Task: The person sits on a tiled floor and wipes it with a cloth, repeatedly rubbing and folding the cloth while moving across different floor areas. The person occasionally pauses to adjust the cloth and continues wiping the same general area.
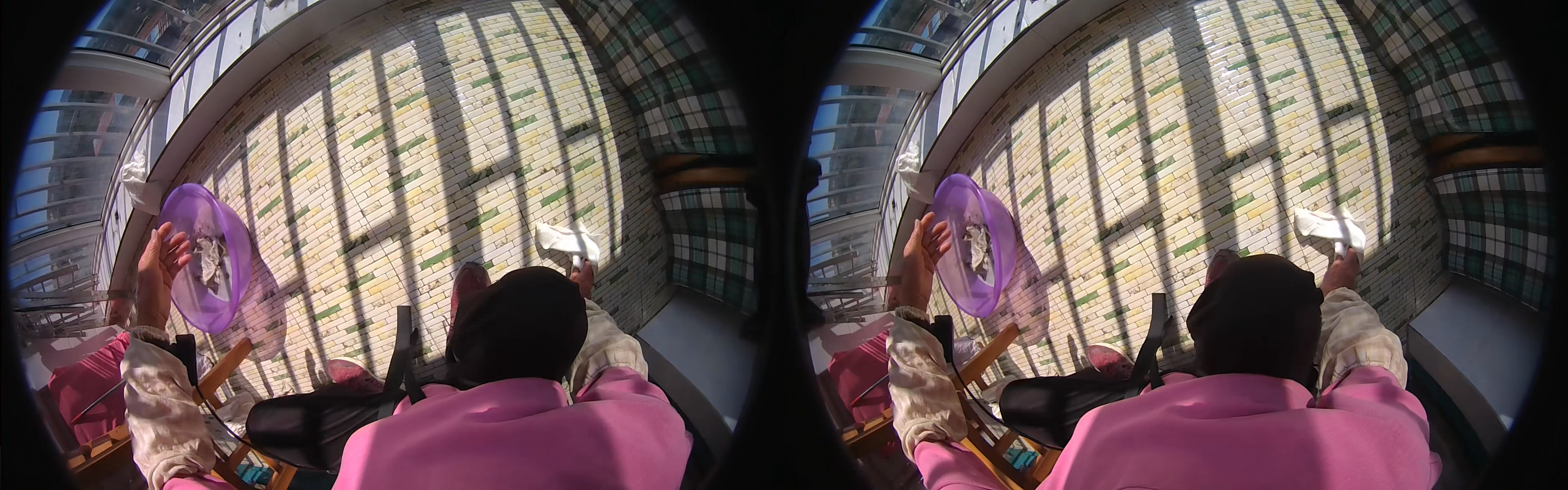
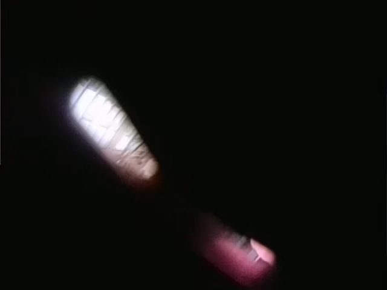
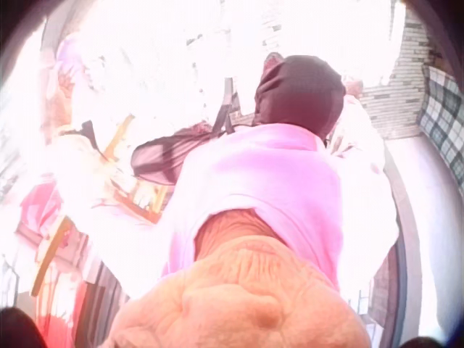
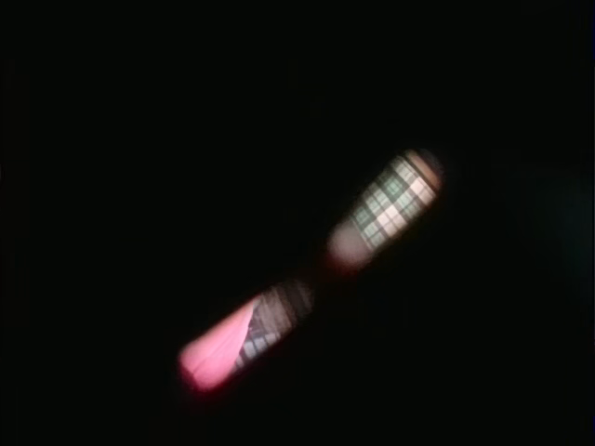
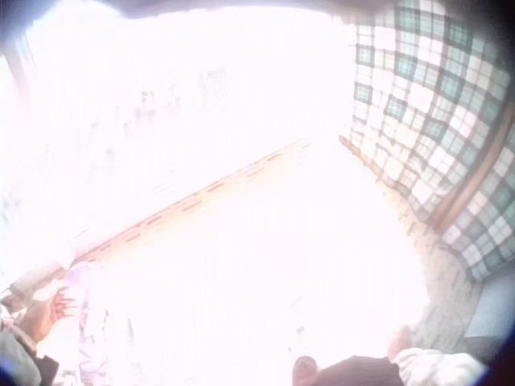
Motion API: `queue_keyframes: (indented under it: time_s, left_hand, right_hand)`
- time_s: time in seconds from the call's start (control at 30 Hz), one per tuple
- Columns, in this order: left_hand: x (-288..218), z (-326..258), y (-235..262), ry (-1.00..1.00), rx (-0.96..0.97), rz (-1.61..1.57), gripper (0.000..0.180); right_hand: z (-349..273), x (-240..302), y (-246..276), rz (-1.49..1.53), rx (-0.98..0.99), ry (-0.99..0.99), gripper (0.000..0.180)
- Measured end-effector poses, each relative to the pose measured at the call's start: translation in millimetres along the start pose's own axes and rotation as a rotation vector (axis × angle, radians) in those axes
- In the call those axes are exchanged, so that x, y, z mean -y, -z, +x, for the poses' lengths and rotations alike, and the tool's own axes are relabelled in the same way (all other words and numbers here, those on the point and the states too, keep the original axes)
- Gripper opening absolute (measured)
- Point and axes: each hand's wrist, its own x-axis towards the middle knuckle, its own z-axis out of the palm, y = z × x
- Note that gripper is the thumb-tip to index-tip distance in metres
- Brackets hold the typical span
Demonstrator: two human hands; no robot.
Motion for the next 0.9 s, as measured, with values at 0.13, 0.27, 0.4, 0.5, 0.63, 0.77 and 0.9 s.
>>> queue_keyframes:
  time_s: [0.13, 0.27, 0.4, 0.5, 0.63, 0.77, 0.9]
  left_hand:
    - [82.3, -88.2, 90.5, 0.435, -0.306, 0.082, 0.057]
    - [71.6, -136.8, 101.0, 0.996, -0.219, 0.426, 0.069]
    - [13.6, -132.2, 78.5, 0.657, -0.271, 0.383, 0.06]
    - [-16.7, -129.7, 68.9, 0.459, -0.331, 0.328, 0.048]
    - [-40.3, -136.8, 66.2, 0.506, -0.307, 0.303, 0.052]
    - [-80.7, -153.6, 74.0, 0.566, -0.264, 0.354, 0.068]
    - [-140.4, -194.3, 93.1, 0.692, -0.275, 0.429, 0.076]
  right_hand:
    - [-83.7, -70.9, -23.0, -0.478, -0.241, -0.431, 0.029]
    - [-87.0, -80.2, -28.8, -0.591, -0.344, -0.484, 0.038]
    - [-80.9, -70.3, -24.5, -0.59, -0.395, -0.616, 0.043]
    - [-82.7, -73.2, -23.4, -0.621, -0.388, -0.696, 0.047]
    - [-81.0, -77.2, -28.5, -0.642, -0.348, -0.751, 0.051]
    - [-79.6, -76.0, -26.2, -0.631, -0.356, -0.717, 0.056]
    - [-79.6, -71.0, -19.7, -0.562, -0.249, -0.79, 0.061]
